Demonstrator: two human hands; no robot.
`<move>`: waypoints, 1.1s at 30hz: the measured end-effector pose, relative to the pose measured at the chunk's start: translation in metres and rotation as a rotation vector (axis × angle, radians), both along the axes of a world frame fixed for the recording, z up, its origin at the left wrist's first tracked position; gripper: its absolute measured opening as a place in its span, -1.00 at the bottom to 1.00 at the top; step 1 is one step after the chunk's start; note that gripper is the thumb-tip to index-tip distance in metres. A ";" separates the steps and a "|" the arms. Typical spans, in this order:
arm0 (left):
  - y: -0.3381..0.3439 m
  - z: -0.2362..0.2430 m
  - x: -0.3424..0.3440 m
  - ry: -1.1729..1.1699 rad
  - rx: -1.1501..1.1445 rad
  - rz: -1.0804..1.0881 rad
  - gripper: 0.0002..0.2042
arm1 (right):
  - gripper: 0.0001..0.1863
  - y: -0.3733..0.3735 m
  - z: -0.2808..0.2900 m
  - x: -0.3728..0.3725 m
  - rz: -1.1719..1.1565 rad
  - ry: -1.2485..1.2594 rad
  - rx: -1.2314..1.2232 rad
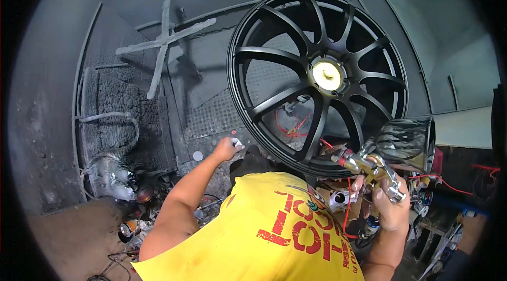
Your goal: The person carries a black car rim to a spray booth, mounts it on a stand, and applies black spray paint using a handheld spray gun, rotating the rim by hand to cover the different surfaces.
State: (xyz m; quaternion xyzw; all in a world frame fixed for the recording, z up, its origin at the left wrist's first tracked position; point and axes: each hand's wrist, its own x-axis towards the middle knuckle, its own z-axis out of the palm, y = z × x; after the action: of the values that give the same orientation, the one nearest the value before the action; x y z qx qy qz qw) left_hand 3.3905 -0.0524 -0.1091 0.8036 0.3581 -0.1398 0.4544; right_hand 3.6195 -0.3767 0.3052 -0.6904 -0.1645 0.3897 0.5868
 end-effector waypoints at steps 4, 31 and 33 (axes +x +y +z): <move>-0.011 -0.034 -0.013 0.036 -0.065 -0.160 -0.78 | -0.10 0.009 0.030 -0.013 -0.039 0.038 -0.096; 0.002 -0.094 -0.061 0.190 -0.095 -0.087 -0.73 | -0.18 0.044 0.038 -0.008 0.050 0.113 -0.109; -0.002 -0.082 -0.048 0.174 -0.086 -0.108 -0.73 | -0.18 0.046 0.036 -0.007 0.050 0.097 -0.123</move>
State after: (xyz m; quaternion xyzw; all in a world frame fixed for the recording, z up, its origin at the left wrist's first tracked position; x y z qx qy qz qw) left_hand 3.3429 -0.0548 -0.1914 0.7861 0.3462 -0.2486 0.4476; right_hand 3.6123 -0.3309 0.3414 -0.7011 -0.1287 0.4466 0.5408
